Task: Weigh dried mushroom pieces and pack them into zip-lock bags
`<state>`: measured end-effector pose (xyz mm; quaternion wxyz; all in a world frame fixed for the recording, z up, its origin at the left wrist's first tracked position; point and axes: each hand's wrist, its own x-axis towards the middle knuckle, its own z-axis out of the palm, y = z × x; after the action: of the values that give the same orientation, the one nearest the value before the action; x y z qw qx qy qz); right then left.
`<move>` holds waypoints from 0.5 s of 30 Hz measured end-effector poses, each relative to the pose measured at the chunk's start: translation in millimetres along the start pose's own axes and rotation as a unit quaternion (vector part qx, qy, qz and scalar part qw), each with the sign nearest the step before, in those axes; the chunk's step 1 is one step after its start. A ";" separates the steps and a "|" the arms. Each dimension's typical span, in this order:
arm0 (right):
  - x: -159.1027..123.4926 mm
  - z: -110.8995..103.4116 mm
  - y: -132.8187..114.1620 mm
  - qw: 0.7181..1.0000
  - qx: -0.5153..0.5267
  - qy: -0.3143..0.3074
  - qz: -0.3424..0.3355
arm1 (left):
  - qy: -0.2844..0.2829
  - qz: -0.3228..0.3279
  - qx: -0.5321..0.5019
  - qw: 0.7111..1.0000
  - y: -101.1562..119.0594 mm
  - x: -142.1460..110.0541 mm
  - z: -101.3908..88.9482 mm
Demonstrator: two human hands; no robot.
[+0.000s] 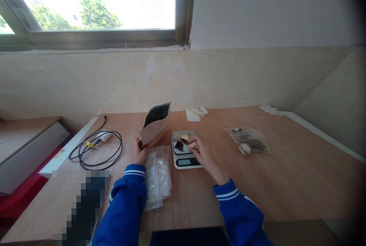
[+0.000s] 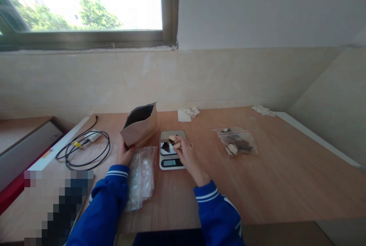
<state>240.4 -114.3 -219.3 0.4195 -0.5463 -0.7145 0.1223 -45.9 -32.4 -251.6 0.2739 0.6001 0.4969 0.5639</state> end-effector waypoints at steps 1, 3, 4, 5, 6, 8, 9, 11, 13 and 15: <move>0.1 1.0 2.5 1.000 0.011 0.010 0.009 | -0.001 0.002 -0.001 1.000 1.2 0.0 0.1; 1.0 2.8 6.0 1.000 0.010 0.017 0.016 | -0.001 0.005 -0.002 1.000 3.2 -0.2 -0.1; 1.6 3.4 7.0 1.000 -0.002 0.015 0.014 | 0.000 0.005 -0.001 1.000 3.9 -0.3 -0.3; 2.2 3.5 7.5 1.000 -0.019 0.011 0.007 | -0.001 0.004 0.001 1.000 4.3 -0.5 -0.5; 2.9 3.4 7.6 0.999 -0.039 0.007 -0.004 | -0.002 0.002 0.004 1.000 4.6 -0.5 -0.7; 4.0 2.3 7.7 0.997 -0.078 0.010 -0.027 | -0.006 0.001 0.006 1.000 4.6 -0.6 -0.9; 4.3 1.5 7.8 0.995 -0.095 0.015 -0.035 | -0.007 0.002 0.004 1.000 4.3 -0.4 -0.9; 4.7 -0.1 9.0 0.992 -0.119 0.023 -0.041 | -0.004 0.004 -0.001 1.000 3.3 0.0 -0.6; 4.5 -1.4 11.5 0.991 -0.128 0.018 -0.037 | -0.002 0.009 0.000 1.000 1.6 0.6 -0.2; 3.9 -2.1 15.2 0.992 -0.124 0.007 -0.032 | -0.003 0.012 0.005 1.000 -0.4 1.1 0.0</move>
<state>252.0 -105.8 -225.8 0.3573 -0.5717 -0.7384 0.0160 -46.1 -31.3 -251.4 0.2651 0.6094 0.4915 0.5628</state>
